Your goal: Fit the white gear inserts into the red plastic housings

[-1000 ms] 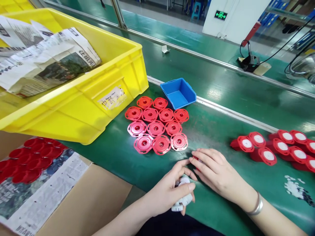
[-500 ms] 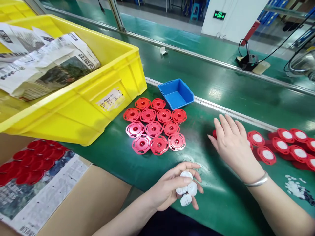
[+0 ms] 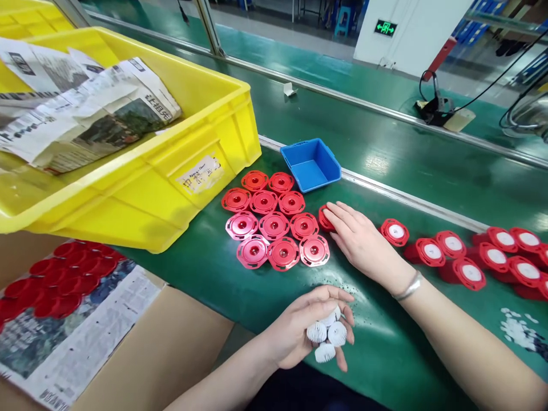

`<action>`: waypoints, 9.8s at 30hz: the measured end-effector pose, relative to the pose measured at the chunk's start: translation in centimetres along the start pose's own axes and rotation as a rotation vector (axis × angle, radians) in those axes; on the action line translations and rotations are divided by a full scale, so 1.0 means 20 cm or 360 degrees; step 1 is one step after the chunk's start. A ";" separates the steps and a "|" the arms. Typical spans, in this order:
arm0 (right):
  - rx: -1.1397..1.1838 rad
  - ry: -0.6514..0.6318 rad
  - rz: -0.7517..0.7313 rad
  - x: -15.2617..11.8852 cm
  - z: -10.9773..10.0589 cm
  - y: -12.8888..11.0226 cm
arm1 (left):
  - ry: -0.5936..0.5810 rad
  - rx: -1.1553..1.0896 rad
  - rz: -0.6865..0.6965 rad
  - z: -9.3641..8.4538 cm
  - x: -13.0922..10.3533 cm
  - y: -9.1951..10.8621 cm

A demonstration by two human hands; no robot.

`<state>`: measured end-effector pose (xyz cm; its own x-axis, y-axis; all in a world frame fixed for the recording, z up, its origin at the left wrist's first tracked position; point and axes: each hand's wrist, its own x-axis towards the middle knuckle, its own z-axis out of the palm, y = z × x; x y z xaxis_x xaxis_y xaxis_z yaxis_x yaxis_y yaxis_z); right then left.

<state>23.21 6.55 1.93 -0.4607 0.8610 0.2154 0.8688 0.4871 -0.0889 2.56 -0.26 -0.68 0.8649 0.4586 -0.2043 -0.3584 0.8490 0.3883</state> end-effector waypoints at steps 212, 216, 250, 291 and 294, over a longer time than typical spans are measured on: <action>0.0507 -0.0088 -0.0046 -0.43 -0.32 -0.21 | 0.0075 -0.0158 -0.0006 0.01 0.01 0.00; 0.0804 -0.0408 -0.0205 -0.37 -0.30 -0.32 | 0.0246 -0.0114 0.0028 0.01 0.01 0.01; 0.0879 0.0236 0.0257 0.11 -0.10 -0.19 | 0.0014 -0.0123 -0.0084 -0.02 0.02 0.01; 0.0580 0.0184 -0.0033 -0.09 -0.04 -0.18 | 0.0028 -0.0075 -0.0085 0.01 0.02 0.03; 0.0549 0.0185 -0.0018 -0.15 -0.05 -0.18 | 0.0003 -0.0057 -0.0067 0.01 0.01 0.03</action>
<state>21.57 2.11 2.57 -0.4290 0.8426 0.3255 0.7423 0.5342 -0.4045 2.66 0.28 -0.39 0.8789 0.4225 -0.2215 -0.3338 0.8764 0.3471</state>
